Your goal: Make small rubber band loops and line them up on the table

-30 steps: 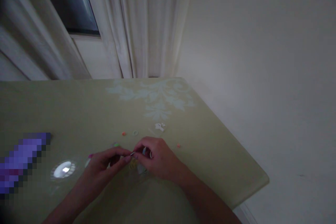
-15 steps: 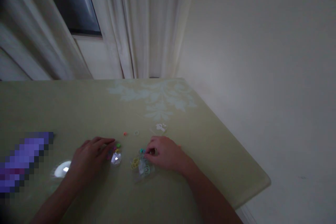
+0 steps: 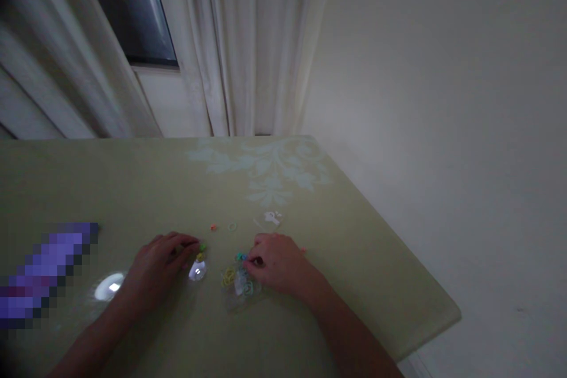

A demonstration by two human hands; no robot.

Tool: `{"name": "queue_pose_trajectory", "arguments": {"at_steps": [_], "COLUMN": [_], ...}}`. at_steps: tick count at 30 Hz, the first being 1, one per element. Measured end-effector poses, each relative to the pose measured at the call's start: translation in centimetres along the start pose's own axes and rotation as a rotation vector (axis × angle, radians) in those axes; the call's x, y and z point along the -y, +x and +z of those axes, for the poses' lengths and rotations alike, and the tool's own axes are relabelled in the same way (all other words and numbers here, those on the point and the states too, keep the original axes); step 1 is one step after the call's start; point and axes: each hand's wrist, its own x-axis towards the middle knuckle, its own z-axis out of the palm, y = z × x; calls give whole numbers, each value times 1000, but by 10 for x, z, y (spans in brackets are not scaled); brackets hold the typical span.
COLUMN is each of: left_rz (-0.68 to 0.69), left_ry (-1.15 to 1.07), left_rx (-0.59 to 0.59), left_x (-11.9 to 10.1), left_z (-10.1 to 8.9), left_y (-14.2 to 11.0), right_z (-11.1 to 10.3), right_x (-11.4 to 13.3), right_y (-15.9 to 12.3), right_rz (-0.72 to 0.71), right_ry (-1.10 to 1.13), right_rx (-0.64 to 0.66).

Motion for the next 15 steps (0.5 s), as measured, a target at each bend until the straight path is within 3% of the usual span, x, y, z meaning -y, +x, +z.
{"name": "queue_pose_trajectory", "arguments": {"at_steps": [6,10,15], "left_rz": [-26,-158,-207], "left_ry": [-12,-41,-72], "left_rx": [55,161,104], "left_x": [11,10,12], "left_z": [-15,-19,-21], "left_y": [1,0,0], "right_z": [2,3,6], "right_x": [-1,-1,-1], "right_y": [1,2,3], "right_rz": [30,21,-15], "right_ry": [51,128,144], "right_rx": [-53,-118,-163]}}
